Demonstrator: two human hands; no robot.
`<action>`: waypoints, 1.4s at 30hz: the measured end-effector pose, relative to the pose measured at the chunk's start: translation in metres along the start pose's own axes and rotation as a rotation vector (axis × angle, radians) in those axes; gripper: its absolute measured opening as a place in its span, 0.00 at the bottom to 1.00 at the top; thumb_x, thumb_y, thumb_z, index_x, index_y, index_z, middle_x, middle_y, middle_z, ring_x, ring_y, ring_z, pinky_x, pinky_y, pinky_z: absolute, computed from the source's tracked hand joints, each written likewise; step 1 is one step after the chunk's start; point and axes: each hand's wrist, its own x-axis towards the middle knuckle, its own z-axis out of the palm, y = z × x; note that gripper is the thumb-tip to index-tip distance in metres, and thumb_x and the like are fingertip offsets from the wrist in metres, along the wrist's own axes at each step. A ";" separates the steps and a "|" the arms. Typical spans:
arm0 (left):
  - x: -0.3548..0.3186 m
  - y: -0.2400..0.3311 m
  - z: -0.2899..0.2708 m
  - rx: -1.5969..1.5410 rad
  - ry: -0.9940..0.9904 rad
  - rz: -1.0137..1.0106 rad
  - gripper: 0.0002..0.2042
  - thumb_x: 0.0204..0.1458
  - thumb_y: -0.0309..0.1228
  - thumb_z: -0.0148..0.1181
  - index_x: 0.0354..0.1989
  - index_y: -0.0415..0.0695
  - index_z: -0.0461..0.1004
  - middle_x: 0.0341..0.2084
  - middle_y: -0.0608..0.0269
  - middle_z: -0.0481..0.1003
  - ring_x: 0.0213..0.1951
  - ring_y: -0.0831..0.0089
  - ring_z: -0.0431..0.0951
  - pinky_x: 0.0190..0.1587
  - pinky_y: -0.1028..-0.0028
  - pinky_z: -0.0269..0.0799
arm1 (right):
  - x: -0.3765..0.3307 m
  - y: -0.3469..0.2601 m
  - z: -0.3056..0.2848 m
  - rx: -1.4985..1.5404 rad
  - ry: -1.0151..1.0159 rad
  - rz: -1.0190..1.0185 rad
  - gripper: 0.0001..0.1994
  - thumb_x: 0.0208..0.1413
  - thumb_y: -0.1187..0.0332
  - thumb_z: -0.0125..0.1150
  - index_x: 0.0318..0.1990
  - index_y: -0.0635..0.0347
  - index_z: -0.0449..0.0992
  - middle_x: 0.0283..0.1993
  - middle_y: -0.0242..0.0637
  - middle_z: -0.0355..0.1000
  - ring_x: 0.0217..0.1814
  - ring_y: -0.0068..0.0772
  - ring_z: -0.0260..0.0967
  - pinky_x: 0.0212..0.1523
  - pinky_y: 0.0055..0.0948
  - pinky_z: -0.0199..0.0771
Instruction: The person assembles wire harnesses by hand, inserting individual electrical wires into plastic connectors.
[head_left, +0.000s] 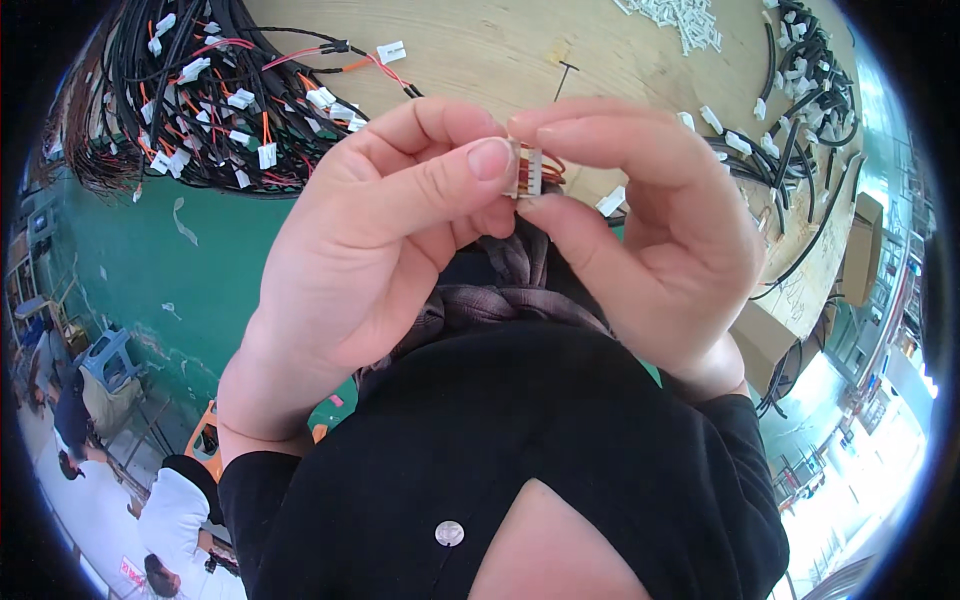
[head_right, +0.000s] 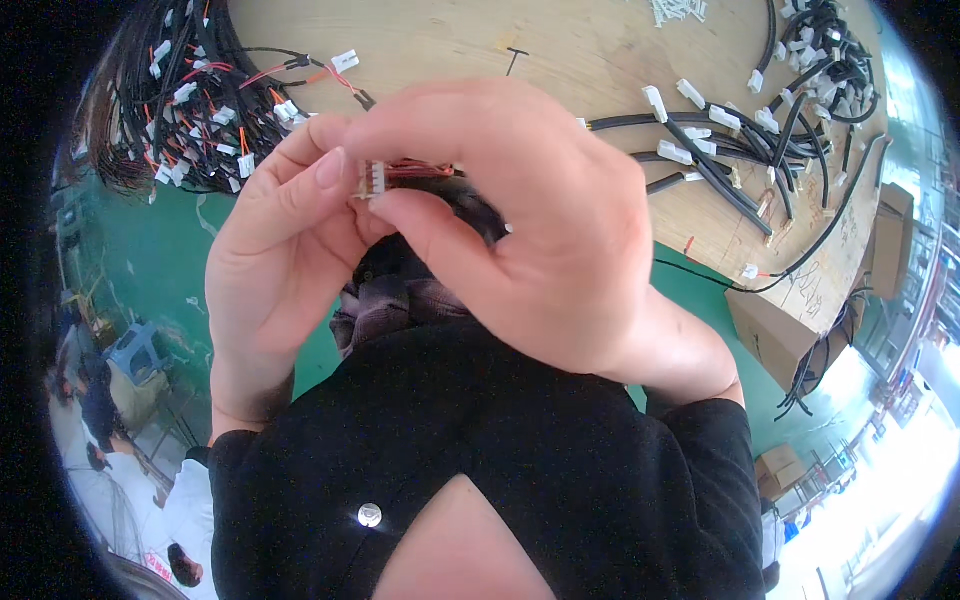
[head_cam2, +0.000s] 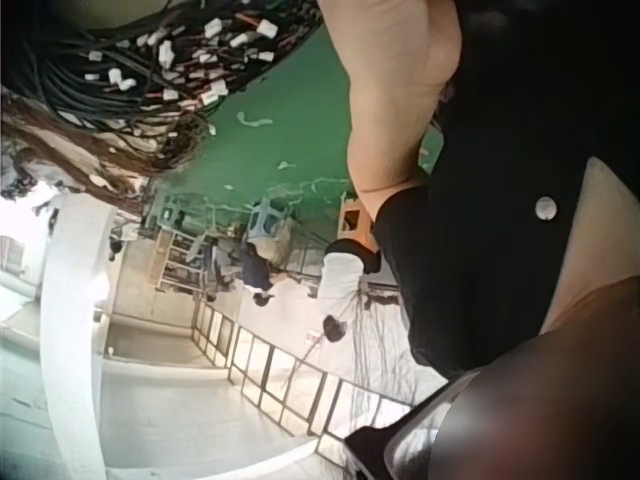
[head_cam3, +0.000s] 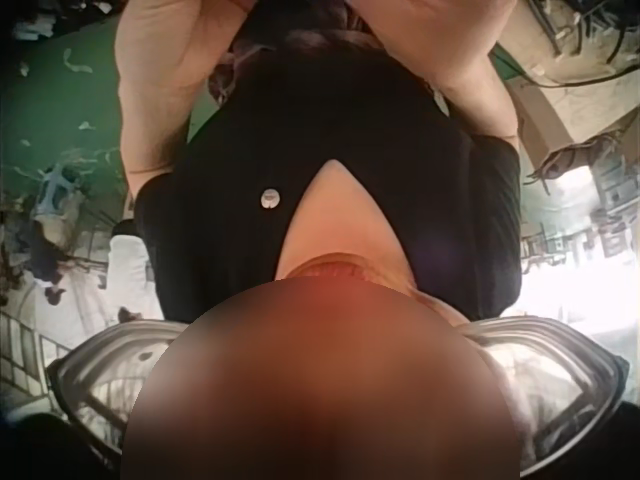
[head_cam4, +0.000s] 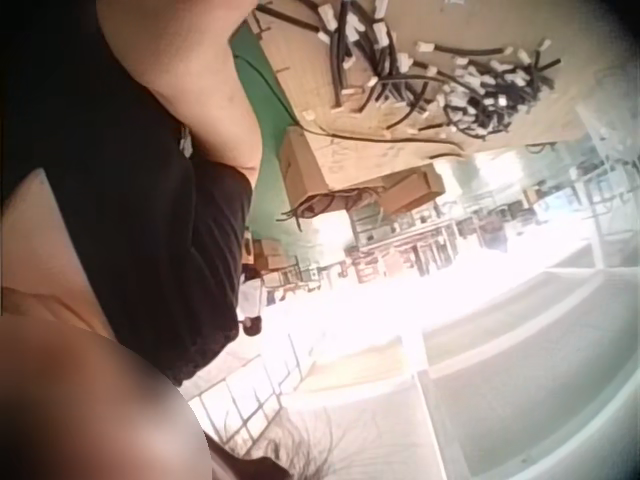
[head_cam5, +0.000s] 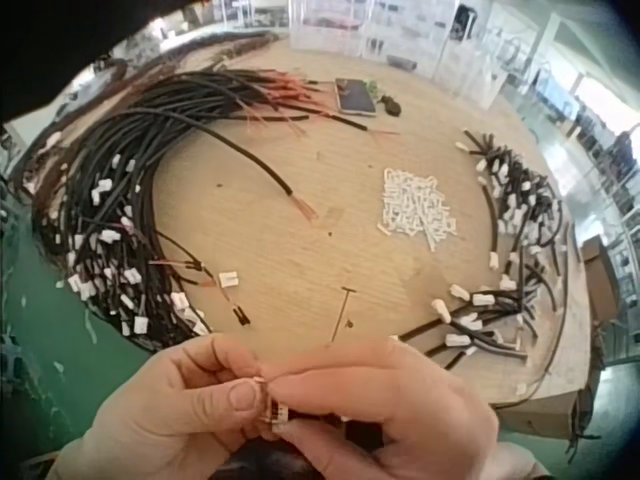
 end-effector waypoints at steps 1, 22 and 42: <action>0.001 0.000 0.000 0.011 0.010 0.000 0.07 0.50 0.26 0.47 0.37 0.38 0.65 0.34 0.58 0.71 0.38 0.71 0.72 0.43 0.71 0.67 | 0.000 0.000 -0.001 0.054 -0.006 0.040 0.17 0.37 0.89 0.54 0.40 0.71 0.66 0.41 0.47 0.67 0.45 0.34 0.65 0.46 0.25 0.63; -0.001 -0.006 0.005 0.054 0.015 0.036 0.08 0.50 0.26 0.48 0.37 0.37 0.65 0.33 0.56 0.71 0.39 0.70 0.71 0.45 0.71 0.65 | -0.004 -0.002 0.001 0.221 0.092 0.123 0.19 0.38 0.87 0.56 0.43 0.71 0.64 0.40 0.48 0.68 0.41 0.31 0.67 0.44 0.26 0.67; -0.001 -0.007 0.004 0.044 -0.019 0.077 0.05 0.50 0.24 0.47 0.34 0.39 0.65 0.30 0.60 0.71 0.35 0.74 0.71 0.41 0.75 0.66 | 0.003 -0.001 -0.013 -0.254 -0.022 -0.188 0.17 0.34 0.80 0.65 0.36 0.70 0.69 0.33 0.45 0.70 0.33 0.31 0.69 0.33 0.21 0.69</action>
